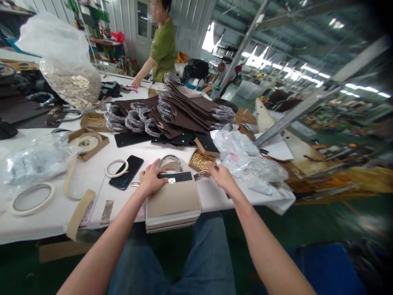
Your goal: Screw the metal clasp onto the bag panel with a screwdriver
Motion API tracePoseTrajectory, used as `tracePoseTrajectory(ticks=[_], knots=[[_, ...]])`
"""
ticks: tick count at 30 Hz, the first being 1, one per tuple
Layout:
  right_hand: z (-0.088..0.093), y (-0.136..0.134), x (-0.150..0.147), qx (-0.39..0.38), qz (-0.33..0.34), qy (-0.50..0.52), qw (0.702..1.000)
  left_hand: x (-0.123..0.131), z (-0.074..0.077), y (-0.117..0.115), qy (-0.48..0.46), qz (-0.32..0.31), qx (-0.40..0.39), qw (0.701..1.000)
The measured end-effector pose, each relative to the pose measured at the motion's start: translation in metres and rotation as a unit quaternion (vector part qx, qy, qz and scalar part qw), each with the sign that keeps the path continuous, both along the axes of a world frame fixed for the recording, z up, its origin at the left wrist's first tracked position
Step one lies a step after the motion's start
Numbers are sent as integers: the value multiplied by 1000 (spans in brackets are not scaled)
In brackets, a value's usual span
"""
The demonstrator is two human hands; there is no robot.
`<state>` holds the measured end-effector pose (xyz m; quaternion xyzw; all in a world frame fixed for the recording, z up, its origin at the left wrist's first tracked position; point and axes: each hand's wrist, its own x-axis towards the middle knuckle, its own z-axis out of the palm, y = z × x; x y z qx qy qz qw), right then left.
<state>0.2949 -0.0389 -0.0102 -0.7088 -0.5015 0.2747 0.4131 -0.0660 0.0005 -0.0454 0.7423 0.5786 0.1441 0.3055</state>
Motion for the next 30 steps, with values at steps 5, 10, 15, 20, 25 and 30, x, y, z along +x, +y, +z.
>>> tracePoseTrajectory(ticks=[5,10,15,20,25,30], knots=[[-50,-20,13,17,46,-377,925,3,-2,-1,-13,5,-1,1000],[-77,-34,18,127,87,-445,882,-2,-10,-1,-31,-6,6,999],[-66,-47,20,186,159,-388,889,-7,-17,3,-31,-29,20,999],[-51,-70,-29,104,16,-130,986,-10,-22,9,-43,-41,30,998],[-49,-60,-72,-77,137,174,972,-10,-12,2,-61,-35,53,996],[-56,-52,-71,-55,169,330,927,-8,22,-29,-77,99,169,978]])
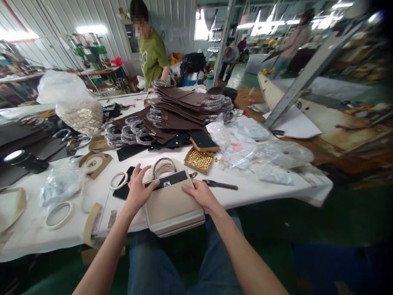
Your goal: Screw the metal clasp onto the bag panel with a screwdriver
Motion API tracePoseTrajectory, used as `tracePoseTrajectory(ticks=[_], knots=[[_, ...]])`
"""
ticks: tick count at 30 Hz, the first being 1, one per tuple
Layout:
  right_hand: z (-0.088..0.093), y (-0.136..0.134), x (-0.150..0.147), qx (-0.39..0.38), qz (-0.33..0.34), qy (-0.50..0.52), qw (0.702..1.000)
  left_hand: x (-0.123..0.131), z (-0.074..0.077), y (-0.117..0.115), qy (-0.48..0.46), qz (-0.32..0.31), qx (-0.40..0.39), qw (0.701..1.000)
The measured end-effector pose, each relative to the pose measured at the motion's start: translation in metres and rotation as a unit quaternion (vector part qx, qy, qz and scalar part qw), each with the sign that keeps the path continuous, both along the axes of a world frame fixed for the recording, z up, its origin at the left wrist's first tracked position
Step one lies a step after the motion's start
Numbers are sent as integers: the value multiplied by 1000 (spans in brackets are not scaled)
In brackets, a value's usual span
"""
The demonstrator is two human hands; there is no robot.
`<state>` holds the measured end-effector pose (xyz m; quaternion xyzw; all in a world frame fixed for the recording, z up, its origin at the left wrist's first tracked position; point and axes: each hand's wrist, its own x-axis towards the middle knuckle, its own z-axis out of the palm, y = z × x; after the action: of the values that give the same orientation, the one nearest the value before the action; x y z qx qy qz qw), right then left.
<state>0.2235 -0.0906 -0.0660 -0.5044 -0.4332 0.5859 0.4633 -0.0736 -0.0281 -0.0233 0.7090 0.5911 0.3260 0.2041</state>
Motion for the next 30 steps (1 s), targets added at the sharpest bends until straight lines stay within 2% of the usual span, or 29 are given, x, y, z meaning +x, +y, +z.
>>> tracePoseTrajectory(ticks=[3,5,7,10,12,16,19,22,24,25,27,29,30], knots=[[-3,-5,7,-13,14,75,997,-4,9,-34,-75,68,78,992],[-4,-8,12,-15,19,125,992,-7,4,-62,-119,109,79,984],[-5,-10,18,-13,19,156,987,-8,-7,-91,-152,128,53,979],[-6,-11,23,-9,14,171,985,-3,-26,-125,-185,123,5,975],[-4,-12,23,-2,7,174,985,3,-34,-140,-205,100,-21,973],[9,-30,25,12,-27,190,981,15,-34,-161,-224,55,-36,972],[26,-68,31,17,-100,191,976,24,-29,-182,-208,45,-12,977],[53,-128,32,18,-256,169,952,35,-23,-204,-193,16,9,981],[76,-174,23,11,-360,117,925,42,-14,-214,-207,-26,-6,978],[90,-195,14,10,-392,78,916,46,-7,-218,-226,-57,-21,972],[118,-225,-13,41,-404,-10,914,50,12,-223,-293,-140,-60,944],[142,-232,-51,139,-349,-100,921,52,31,-224,-369,-226,-118,894],[150,-226,-72,208,-302,-143,919,51,39,-222,-404,-251,-160,865]])
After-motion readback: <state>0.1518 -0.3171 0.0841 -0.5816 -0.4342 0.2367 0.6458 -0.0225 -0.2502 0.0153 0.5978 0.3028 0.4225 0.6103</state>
